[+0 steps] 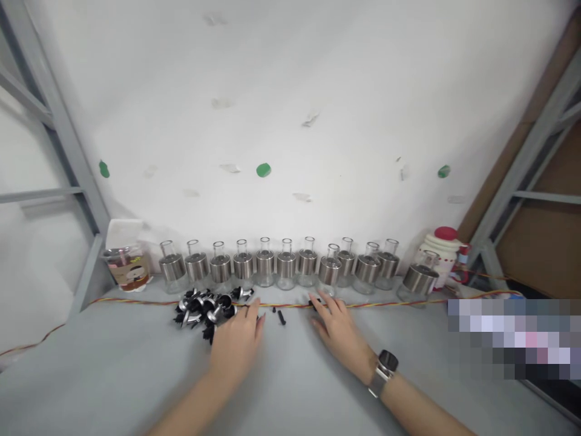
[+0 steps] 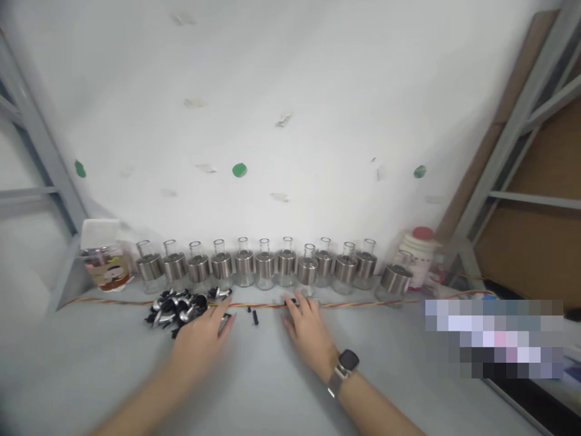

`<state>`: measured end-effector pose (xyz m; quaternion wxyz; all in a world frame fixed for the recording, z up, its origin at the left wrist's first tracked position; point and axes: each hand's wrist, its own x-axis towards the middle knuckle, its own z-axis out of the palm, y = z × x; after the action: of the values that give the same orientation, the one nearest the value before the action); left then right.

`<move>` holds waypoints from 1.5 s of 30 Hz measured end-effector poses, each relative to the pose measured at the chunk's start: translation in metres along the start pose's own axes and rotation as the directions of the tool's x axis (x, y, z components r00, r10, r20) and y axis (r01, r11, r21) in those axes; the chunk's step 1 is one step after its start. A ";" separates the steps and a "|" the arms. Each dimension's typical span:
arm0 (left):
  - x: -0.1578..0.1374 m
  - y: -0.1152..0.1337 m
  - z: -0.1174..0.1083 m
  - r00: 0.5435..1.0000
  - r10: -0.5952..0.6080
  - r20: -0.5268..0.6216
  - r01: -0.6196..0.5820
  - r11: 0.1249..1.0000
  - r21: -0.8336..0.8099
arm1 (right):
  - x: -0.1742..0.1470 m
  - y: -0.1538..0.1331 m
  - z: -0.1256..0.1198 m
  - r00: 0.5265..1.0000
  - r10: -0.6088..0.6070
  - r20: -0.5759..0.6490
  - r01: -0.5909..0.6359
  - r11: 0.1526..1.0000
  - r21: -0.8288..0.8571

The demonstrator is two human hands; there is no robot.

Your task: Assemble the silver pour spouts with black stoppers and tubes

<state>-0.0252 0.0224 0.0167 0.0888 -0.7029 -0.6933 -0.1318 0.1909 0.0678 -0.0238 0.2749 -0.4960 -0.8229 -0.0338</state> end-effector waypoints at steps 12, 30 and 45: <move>-0.011 0.020 0.016 0.957 0.054 0.285 0.233 0.441 -0.867 | -0.002 -0.015 -0.008 0.995 0.104 -0.014 -0.079 0.829 0.554; -0.004 0.020 0.015 0.816 -0.003 0.579 0.547 -0.320 -0.773 | 0.000 0.014 -0.015 0.954 0.237 -0.186 -0.253 0.965 -0.070; -0.015 0.029 0.024 0.723 0.280 0.632 0.668 -0.049 -0.743 | 0.026 -0.054 -0.007 0.994 -0.084 0.068 0.081 0.996 0.036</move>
<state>0.0049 0.0150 -0.0095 -0.6967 -0.4189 -0.4675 -0.3472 0.1399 0.0592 0.0065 0.2529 -0.4579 -0.8522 -0.0140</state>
